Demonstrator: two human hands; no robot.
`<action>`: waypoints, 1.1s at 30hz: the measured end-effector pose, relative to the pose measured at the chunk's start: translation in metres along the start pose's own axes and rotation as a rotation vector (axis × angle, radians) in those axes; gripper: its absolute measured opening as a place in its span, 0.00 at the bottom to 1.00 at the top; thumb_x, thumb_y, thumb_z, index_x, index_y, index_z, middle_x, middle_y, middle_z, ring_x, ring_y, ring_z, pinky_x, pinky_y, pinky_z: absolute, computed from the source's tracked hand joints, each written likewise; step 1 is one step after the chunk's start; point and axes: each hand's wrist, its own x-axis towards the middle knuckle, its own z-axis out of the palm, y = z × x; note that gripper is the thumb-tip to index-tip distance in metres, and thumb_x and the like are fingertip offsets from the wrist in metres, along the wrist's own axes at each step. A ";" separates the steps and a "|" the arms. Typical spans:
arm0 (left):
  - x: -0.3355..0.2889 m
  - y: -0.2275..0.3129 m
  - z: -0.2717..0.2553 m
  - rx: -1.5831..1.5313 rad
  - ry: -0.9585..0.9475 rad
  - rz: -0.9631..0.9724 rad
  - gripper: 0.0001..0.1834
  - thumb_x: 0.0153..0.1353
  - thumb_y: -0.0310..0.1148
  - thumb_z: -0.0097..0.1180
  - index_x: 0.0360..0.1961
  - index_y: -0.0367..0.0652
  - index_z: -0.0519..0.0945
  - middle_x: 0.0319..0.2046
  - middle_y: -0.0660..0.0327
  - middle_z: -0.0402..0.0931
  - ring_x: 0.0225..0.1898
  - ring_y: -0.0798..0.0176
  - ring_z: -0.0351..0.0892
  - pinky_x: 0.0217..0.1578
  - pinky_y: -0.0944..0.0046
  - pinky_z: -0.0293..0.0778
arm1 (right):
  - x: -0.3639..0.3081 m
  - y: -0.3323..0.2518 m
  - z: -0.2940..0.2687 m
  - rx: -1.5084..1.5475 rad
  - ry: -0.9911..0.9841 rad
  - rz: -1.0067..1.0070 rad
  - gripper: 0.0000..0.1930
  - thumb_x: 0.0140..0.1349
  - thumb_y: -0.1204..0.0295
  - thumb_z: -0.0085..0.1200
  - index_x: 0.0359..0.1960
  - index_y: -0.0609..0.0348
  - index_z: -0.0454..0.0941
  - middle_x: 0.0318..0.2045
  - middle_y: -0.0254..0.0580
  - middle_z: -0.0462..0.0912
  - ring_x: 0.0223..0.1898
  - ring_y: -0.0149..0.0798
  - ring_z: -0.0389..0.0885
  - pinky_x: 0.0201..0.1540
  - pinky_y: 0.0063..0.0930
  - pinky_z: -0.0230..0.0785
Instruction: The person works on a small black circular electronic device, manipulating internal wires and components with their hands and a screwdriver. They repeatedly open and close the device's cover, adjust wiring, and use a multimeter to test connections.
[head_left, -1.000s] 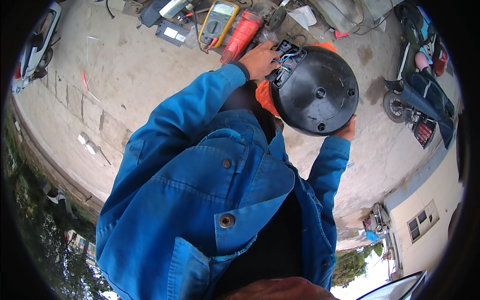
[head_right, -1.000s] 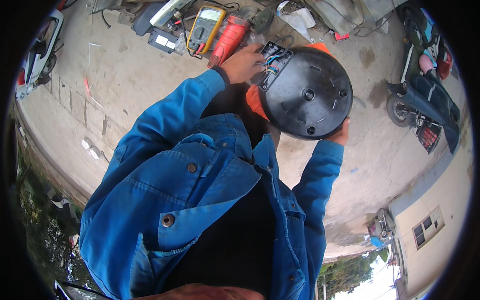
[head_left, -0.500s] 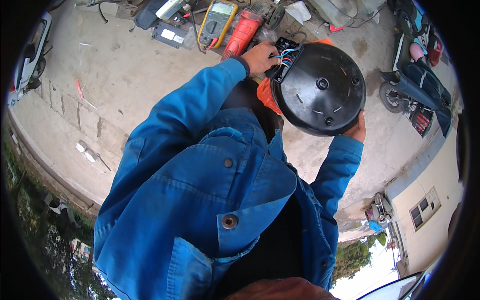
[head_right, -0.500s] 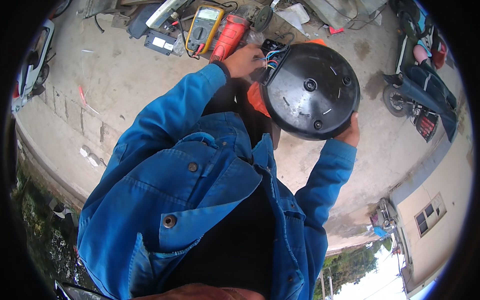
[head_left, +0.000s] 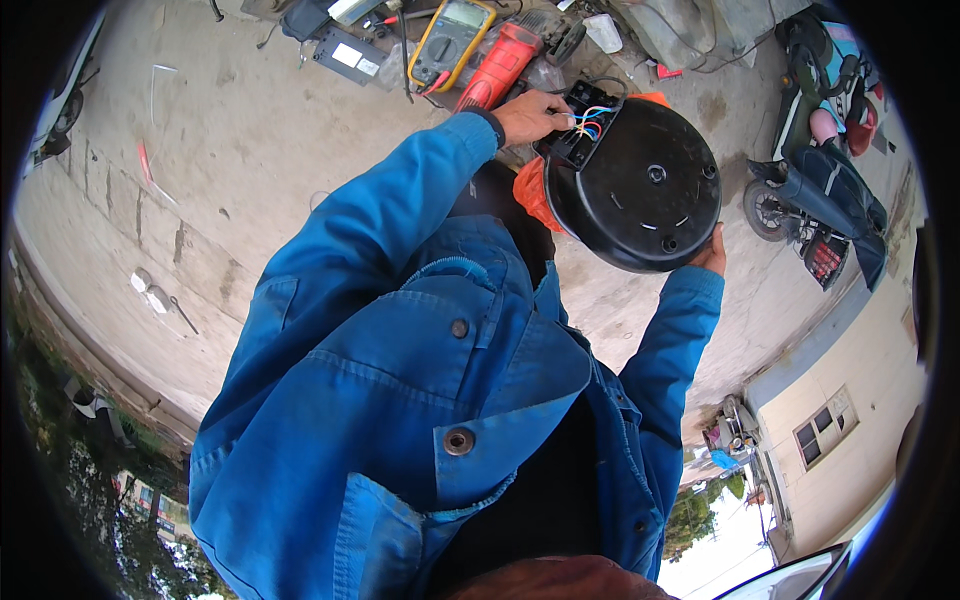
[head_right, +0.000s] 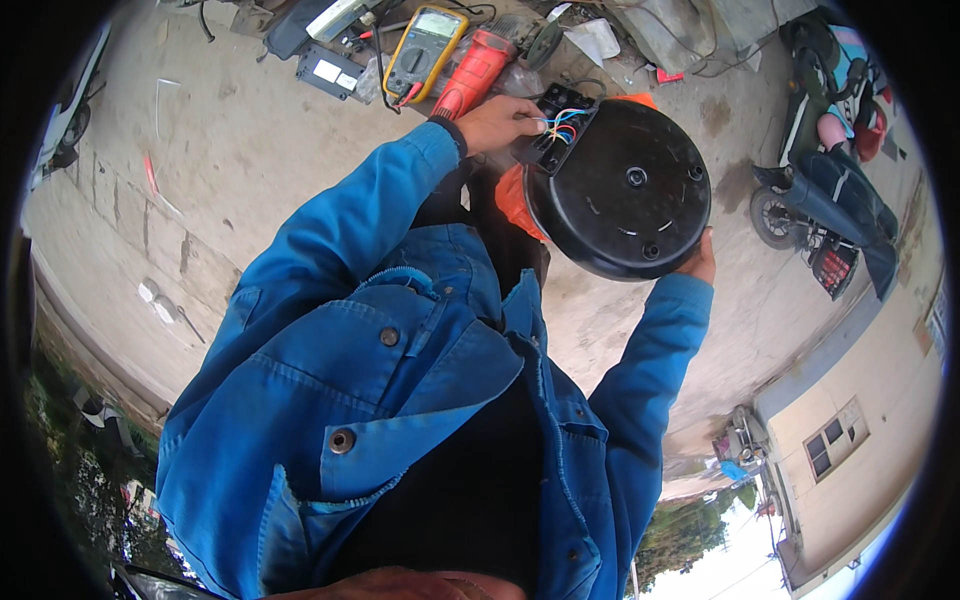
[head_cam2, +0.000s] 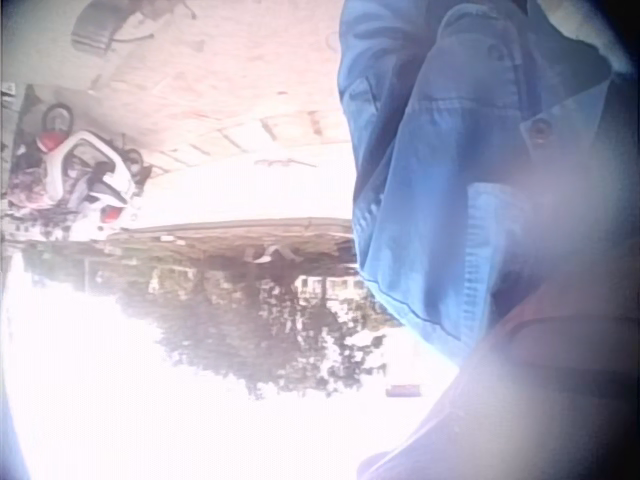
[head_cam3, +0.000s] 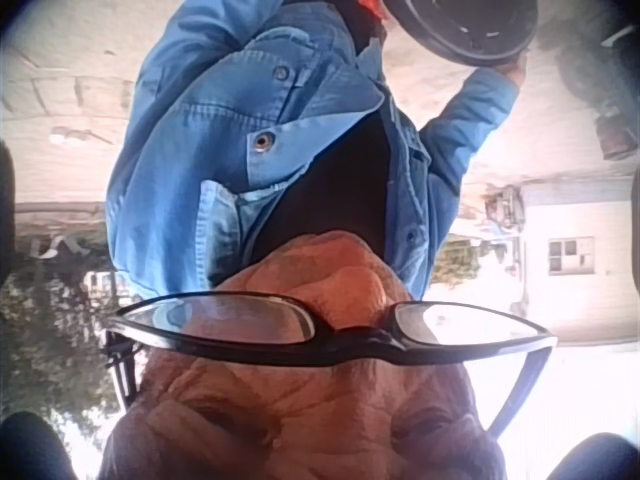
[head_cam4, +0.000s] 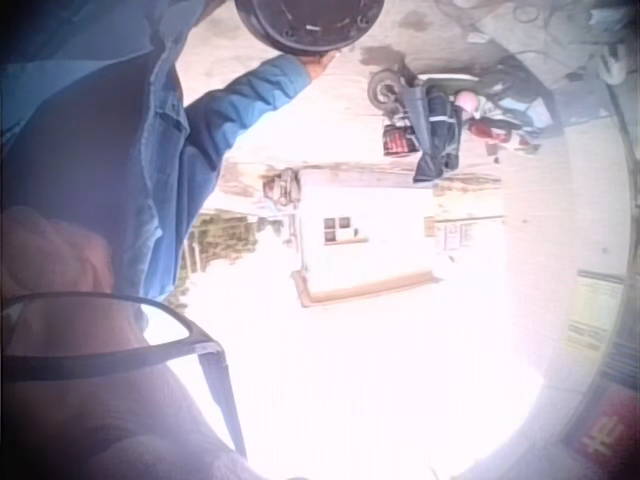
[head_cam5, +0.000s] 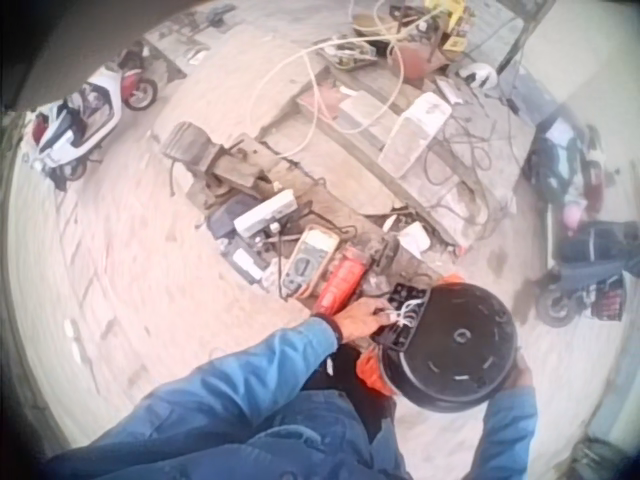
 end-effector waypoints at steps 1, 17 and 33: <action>-0.001 0.000 0.001 -0.009 0.000 -0.002 0.20 0.72 0.39 0.63 0.56 0.35 0.84 0.46 0.56 0.86 0.49 0.65 0.82 0.54 0.63 0.76 | 0.003 0.000 -0.003 -0.006 0.001 -0.001 0.26 0.79 0.52 0.49 0.66 0.60 0.75 0.64 0.48 0.82 0.66 0.50 0.79 0.72 0.50 0.69; -0.023 0.019 0.022 0.039 0.139 -0.024 0.28 0.66 0.44 0.70 0.61 0.38 0.82 0.49 0.56 0.85 0.52 0.64 0.82 0.56 0.62 0.77 | 0.006 -0.007 -0.027 0.062 -0.108 0.144 0.27 0.80 0.57 0.48 0.72 0.62 0.68 0.71 0.52 0.74 0.71 0.53 0.73 0.73 0.53 0.68; -0.020 -0.002 0.095 0.005 0.612 -0.076 0.24 0.72 0.42 0.64 0.62 0.38 0.80 0.47 0.62 0.84 0.49 0.70 0.81 0.55 0.69 0.73 | 0.040 -0.071 -0.048 -0.160 -0.953 0.014 0.32 0.72 0.78 0.55 0.75 0.69 0.57 0.61 0.62 0.80 0.57 0.52 0.87 0.54 0.43 0.86</action>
